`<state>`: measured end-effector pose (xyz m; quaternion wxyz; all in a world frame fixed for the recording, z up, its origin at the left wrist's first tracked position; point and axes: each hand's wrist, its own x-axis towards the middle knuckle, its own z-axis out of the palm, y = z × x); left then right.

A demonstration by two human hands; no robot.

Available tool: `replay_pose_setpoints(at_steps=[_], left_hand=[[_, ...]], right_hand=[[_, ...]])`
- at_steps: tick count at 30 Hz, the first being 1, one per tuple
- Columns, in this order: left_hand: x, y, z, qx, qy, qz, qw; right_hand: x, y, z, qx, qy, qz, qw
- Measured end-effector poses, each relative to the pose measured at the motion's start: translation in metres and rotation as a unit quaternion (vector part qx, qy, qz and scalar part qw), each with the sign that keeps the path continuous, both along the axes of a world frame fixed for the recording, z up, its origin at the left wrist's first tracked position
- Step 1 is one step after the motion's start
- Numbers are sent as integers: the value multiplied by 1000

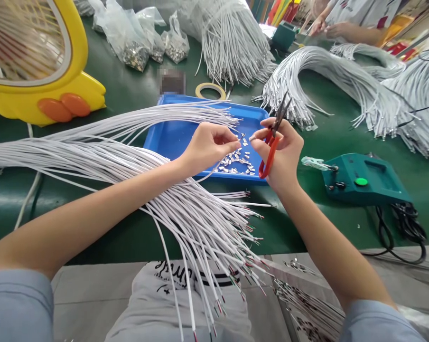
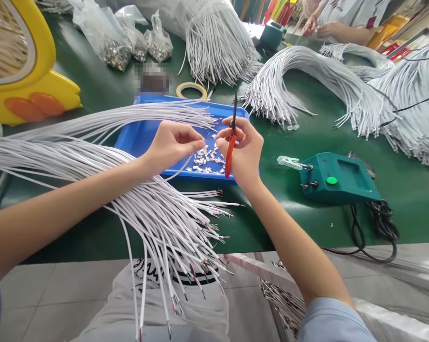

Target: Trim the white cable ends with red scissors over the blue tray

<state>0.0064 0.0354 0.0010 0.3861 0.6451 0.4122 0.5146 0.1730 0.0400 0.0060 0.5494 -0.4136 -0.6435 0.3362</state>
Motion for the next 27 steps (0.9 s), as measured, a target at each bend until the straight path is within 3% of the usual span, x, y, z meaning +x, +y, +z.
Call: replay_pose_setpoints(at_steps=[6,10,14,16,18,20,22,24,27], left_hand=[[0,0,1,-3,-2,-51,999],[1,-1,0,18,-14,-56,998],[4,-2,-2,-17,-39,-102,994],[4,-3,-2,-22,-14,-113,993],[3,-6,1,15,75,-131,988],[-3,-9,9,67,223,-182,955],[-13,-10,20,73,393,-196,895],[-27,-7,30,29,527,-119,841],[-50,10,41,-37,604,49,795]], right_hand=[[9,24,-19,-107,-18,-58,992],[12,26,-19,-96,0,-69,993],[12,25,-15,-101,9,-92,991],[13,26,-13,-93,25,-105,990],[13,26,-12,-89,39,-118,988],[14,27,-11,-85,46,-130,987],[14,28,-10,-81,50,-129,987],[14,28,-9,-79,55,-127,987],[12,27,-9,-79,61,-131,986]])
